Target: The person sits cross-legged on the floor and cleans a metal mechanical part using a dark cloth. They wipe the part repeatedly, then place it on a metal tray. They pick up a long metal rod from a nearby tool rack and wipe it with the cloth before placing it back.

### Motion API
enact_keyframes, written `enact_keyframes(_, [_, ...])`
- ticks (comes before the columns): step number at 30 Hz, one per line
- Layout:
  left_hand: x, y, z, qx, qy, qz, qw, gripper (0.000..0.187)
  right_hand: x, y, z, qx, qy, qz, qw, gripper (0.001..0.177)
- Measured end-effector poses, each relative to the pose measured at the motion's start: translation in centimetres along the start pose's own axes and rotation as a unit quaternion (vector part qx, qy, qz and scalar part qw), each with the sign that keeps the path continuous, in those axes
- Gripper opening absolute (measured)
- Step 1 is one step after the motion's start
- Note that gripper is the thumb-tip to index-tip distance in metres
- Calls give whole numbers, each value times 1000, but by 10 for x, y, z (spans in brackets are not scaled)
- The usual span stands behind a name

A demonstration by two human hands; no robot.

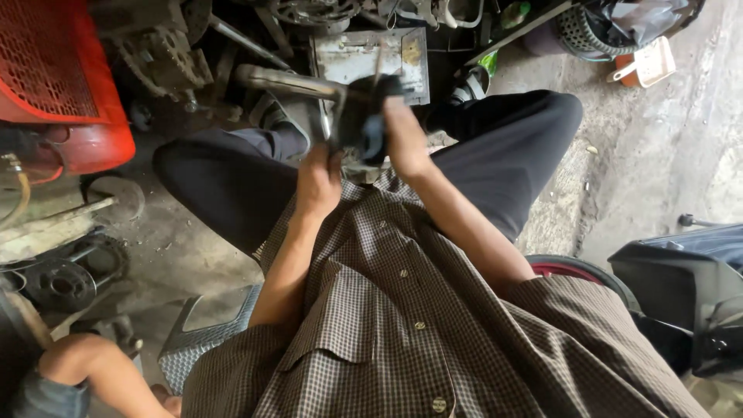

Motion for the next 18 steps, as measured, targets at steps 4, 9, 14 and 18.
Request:
enact_keyframes(4, [-17, -5, -1, -131, 23, -35, 991, 19, -22, 10, -23, 76, 38, -51, 995, 37])
enact_keyframes(9, [-74, -19, 64, 195, -246, 36, 949, 30, -25, 7, -10, 112, 5, -34, 993, 33])
enact_keyframes(14, [-123, -10, 89, 305, -423, 43, 852, 46, 10, 17, 0, 96, -78, -85, 989, 43])
enact_keyframes(18, [-144, 0, 81, 385, -363, 164, 832, 64, 33, 34, 12, 92, -97, -126, 983, 47])
Point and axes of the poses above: each hand's wrist, its own y-axis towards the middle knuckle, its own x-axis out of the back of the hand, z = x × y, the point moved 6 cm from there along y, towards the middle knuckle, and after that the axes turned 1 degree about x, right-handed, at the moved point
